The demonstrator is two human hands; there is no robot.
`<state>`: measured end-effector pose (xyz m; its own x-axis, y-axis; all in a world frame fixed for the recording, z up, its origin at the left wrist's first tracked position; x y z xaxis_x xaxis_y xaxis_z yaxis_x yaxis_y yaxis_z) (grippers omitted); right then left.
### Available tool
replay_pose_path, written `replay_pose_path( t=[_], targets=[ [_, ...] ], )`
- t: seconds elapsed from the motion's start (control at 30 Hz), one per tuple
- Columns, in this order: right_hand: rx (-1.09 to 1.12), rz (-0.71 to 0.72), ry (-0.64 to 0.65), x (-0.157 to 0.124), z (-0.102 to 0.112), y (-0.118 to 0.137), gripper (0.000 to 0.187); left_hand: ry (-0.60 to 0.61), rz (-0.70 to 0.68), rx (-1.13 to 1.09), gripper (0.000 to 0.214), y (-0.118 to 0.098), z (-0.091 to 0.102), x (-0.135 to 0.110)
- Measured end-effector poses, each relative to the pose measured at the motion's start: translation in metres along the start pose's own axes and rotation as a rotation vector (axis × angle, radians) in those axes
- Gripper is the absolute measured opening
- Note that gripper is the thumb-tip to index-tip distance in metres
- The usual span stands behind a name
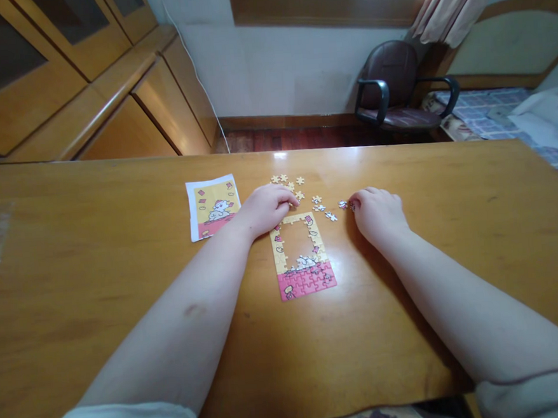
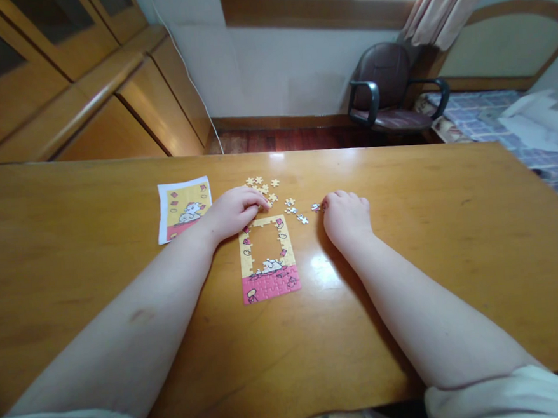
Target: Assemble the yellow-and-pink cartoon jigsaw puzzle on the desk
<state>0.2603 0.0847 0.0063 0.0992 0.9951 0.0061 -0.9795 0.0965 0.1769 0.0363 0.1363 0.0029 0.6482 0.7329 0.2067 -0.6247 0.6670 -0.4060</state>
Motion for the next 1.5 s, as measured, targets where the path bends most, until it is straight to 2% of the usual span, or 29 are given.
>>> replay_pose_path(
  t=[0.73,0.97,1.17,1.33,1.5],
  targets=[
    [0.029,0.013,0.061,-0.004,0.004,0.003,0.03,0.006,0.016,0.015,0.032,0.003,-0.003,0.0],
    [0.003,0.173,0.209,-0.03,0.003,0.031,0.03,0.004,0.016,0.009,0.032,0.002,-0.002,0.0],
    [0.093,0.347,0.362,-0.051,0.01,0.051,0.023,0.011,0.018,0.017,0.033,0.002,-0.003,0.0],
    [-0.122,0.298,0.378,-0.053,0.021,0.045,0.015,0.017,0.022,0.011,0.032,0.002,-0.003,0.0],
    [-0.111,0.301,0.433,-0.054,0.012,0.048,0.012,0.014,0.024,0.011,0.032,0.001,-0.002,0.0]
  ],
)
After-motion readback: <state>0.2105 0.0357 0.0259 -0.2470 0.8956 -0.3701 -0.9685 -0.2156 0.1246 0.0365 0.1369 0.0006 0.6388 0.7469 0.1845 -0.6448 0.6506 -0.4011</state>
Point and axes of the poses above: each hand's wrist, its own x-axis towards the middle knuckle, its own z-axis out of the back of the hand, y = z × x, the point moved 5 cm from there along x, towards the middle knuckle, and after that the axes turned 9 degrees about x, right-handed, at the moved point
